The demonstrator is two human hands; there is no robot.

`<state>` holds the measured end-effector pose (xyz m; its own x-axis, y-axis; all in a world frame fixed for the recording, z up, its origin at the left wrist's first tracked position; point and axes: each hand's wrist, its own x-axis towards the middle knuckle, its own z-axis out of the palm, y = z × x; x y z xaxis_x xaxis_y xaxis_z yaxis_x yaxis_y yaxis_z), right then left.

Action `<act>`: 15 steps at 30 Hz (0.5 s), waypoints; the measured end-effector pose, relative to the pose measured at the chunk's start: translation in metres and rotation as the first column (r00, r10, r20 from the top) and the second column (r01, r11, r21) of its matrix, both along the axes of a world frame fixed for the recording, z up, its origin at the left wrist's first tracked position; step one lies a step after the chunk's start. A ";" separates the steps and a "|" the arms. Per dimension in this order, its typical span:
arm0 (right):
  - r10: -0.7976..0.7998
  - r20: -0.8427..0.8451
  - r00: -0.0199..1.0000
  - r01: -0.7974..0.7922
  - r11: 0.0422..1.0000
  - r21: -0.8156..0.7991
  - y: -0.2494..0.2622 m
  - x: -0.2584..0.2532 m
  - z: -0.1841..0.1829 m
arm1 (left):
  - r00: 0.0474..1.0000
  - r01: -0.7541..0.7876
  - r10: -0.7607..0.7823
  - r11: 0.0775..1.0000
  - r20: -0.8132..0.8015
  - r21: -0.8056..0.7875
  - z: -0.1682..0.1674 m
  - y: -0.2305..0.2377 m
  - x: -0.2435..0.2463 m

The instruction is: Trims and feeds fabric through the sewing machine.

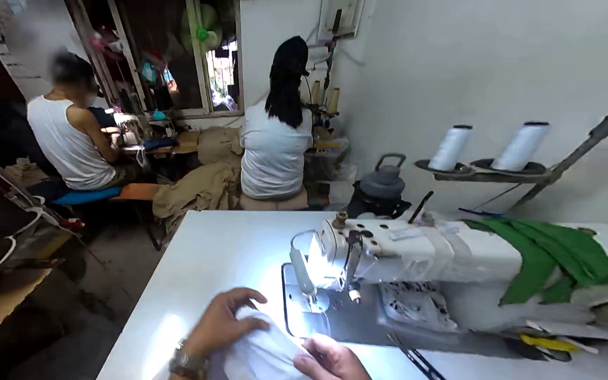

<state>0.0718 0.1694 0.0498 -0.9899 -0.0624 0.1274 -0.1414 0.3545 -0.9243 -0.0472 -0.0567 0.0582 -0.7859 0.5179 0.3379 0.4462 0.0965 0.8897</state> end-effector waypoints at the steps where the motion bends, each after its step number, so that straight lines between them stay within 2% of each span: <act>1: 0.023 -0.025 0.999 -0.024 0.999 -0.034 -0.009 0.003 0.004 | 0.999 -0.034 0.034 0.999 -0.023 -0.014 0.012 -0.011 0.003; 5: -0.024 -0.074 0.997 0.004 0.966 -0.260 -0.039 0.009 0.011 | 0.981 -0.152 0.138 0.983 -0.134 -0.103 0.054 -0.021 0.011; 7: -0.103 -0.168 0.980 0.064 0.972 -0.226 -0.038 0.006 -0.004 | 0.975 -0.196 0.162 0.951 -0.154 -0.240 0.062 -0.005 0.007; 10: -0.159 -0.255 0.954 0.203 0.966 0.157 -0.020 0.006 -0.025 | 0.987 -0.156 0.116 0.870 -0.114 -0.467 0.046 0.033 -0.009; 13: -0.100 -0.166 0.981 0.170 0.856 0.488 0.006 0.008 -0.039 | 0.994 -0.077 0.016 0.809 -0.108 -0.583 -0.013 0.063 -0.045; 15: -0.076 -0.086 0.993 0.112 0.793 0.599 0.022 0.009 -0.040 | 0.992 -0.114 0.057 0.751 -0.109 -0.650 -0.026 0.084 -0.045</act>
